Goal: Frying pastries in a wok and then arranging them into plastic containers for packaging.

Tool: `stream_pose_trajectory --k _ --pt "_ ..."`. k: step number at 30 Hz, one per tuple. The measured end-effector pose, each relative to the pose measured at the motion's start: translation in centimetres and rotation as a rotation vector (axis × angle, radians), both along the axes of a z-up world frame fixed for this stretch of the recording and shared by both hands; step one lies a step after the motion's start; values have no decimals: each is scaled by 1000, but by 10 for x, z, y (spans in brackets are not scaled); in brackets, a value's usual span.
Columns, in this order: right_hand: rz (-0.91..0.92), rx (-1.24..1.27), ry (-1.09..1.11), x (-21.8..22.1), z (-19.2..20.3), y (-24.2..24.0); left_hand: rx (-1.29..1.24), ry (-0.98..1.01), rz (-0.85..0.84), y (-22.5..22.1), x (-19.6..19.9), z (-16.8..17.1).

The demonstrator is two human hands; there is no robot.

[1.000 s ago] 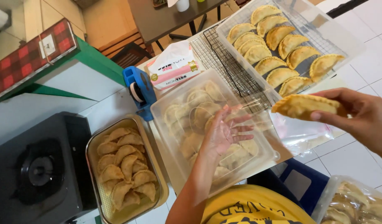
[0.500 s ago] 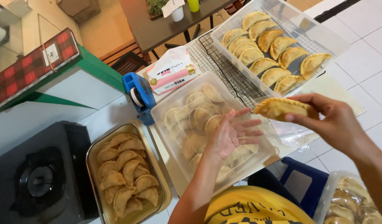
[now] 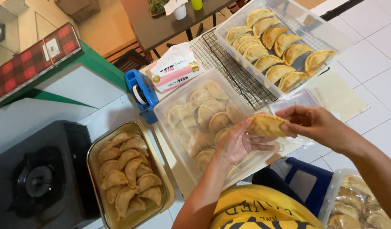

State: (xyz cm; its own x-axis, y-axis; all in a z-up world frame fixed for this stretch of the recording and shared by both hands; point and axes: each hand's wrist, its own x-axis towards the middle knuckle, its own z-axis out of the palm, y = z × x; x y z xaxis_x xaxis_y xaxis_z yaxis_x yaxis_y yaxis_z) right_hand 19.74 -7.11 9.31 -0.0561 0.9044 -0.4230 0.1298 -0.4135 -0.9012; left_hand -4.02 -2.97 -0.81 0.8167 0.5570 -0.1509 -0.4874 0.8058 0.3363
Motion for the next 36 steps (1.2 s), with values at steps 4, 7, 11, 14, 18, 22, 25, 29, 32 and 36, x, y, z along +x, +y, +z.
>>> stream_pose_trajectory --k 4,7,11,14,18,22,25,29,32,36 --pt "138 -47 -53 9 -10 -1 40 -4 -76 0 -6 8" --pt "114 -83 36 7 -9 -4 71 1 -107 1 -8 15" --pt "54 -66 26 11 -18 -12 62 -37 -110 1 -10 10" --pt "-25 -82 54 15 -29 -22 40 -171 -152 0 -9 -10" --pt "-167 -97 104 2 -21 -36 79 -91 -130 -3 -13 -2" --pt "-259 -82 156 -9 -23 -43 -22 -217 -165 -2 -14 -15" --pt "-273 -45 184 -10 -34 -45 -41 -209 -176 -2 -17 -22" --pt "-288 -55 196 -16 -31 -44 -113 -242 -142 -3 -22 -6" --pt "-280 -66 187 -18 -29 -43 -266 -500 -183 -5 -31 -16" --pt "-254 -61 154 -24 -25 -39 -144 -453 -148 -8 -29 -8"
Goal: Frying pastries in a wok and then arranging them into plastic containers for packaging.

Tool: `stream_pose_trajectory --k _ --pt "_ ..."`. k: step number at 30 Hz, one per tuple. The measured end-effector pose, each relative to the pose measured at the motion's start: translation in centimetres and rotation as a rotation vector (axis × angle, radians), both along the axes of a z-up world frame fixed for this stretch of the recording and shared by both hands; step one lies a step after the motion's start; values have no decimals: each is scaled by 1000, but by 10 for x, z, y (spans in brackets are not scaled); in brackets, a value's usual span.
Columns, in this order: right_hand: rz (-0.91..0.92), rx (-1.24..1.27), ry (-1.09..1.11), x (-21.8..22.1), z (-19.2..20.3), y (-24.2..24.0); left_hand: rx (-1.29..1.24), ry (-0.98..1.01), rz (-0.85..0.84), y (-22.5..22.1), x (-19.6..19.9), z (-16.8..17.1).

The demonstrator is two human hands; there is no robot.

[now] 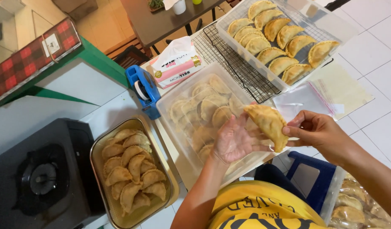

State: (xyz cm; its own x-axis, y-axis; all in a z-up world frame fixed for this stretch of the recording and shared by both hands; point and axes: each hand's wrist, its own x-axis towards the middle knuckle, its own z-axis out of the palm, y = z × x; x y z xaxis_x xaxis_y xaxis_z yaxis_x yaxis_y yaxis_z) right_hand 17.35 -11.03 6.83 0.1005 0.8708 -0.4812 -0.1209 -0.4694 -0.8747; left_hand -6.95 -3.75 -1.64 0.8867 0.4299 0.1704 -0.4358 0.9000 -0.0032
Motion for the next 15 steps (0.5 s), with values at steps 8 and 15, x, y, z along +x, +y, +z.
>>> stream_pose_trajectory --k 8,15 --pt "37 -169 -58 -38 62 12 -196 -99 57 -9 1 17" --pt "83 -198 -56 -43 76 15 -79 84 154 -6 4 24"
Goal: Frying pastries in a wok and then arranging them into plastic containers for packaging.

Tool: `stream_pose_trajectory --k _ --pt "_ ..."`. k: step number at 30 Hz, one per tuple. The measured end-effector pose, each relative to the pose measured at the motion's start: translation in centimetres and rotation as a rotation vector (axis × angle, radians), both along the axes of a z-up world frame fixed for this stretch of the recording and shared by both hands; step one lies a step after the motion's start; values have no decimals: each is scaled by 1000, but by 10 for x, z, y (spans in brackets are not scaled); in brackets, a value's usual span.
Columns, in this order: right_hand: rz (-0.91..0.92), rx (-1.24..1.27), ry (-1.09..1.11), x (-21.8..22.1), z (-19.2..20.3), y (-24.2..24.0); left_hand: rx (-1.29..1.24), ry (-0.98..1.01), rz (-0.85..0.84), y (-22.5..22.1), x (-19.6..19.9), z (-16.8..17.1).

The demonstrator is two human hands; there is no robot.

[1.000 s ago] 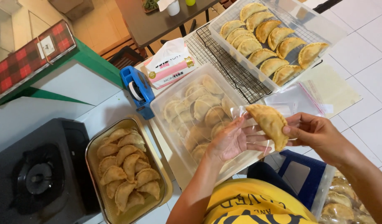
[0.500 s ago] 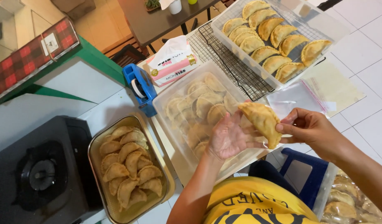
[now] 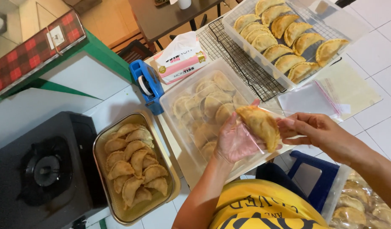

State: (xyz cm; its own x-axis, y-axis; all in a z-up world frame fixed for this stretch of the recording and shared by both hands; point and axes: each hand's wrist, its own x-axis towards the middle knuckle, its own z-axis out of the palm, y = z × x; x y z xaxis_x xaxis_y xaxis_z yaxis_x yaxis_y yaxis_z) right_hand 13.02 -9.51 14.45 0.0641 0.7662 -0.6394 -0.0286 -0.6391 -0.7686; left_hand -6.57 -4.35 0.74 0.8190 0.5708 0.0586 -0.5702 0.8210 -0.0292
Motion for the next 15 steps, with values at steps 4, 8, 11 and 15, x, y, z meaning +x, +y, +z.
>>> stream_pose_trajectory --k 4,8,11,15 --pt "18 -21 69 13 -26 -1 92 155 -32 -2 3 7" --pt "-1 54 200 27 -66 -5 -71 -70 -7 -9 10 18" --pt "-21 70 195 26 -72 -9 -77 -184 -106 -10 12 9" --pt "-45 108 216 21 -70 -10 -150 -139 -50 -13 13 -1"
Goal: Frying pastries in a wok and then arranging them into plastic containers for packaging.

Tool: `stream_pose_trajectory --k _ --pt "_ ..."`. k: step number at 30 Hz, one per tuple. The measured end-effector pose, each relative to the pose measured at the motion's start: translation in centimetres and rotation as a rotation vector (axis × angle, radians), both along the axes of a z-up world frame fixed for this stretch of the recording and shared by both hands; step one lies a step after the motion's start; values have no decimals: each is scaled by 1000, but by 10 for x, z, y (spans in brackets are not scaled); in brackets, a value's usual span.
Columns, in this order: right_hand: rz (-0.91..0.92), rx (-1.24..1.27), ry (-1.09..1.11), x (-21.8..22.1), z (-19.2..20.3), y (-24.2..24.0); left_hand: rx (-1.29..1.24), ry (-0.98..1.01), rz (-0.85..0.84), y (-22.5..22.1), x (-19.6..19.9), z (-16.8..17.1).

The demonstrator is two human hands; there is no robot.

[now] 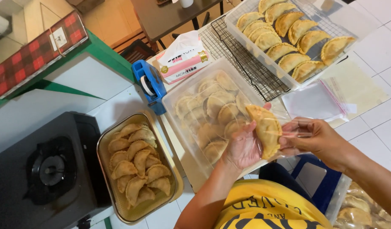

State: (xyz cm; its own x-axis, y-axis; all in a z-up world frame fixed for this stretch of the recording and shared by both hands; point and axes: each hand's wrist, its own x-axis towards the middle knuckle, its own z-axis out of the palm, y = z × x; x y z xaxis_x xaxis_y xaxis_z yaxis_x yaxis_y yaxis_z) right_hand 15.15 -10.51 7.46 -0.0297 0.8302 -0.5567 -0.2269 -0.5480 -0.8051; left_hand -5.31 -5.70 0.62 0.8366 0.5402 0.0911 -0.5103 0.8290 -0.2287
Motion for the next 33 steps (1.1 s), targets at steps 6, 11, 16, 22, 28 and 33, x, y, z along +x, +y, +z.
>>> stream_pose_trajectory --k 6,11,16,22,28,33 --pt "191 -60 -98 -6 39 8 473 546 21 4 -3 1" --pt "177 -132 1 0 36 6 412 617 114 8 -5 -11" --pt "260 67 -298 -7 40 4 385 614 200 13 -8 -11" --pt "-10 509 -933 -14 16 -16 257 582 210 10 -11 3" --pt "-193 428 -441 -52 -1 -23 149 509 368 11 -8 4" --pt "-312 543 -281 -85 -9 -12 146 567 448 16 5 -46"
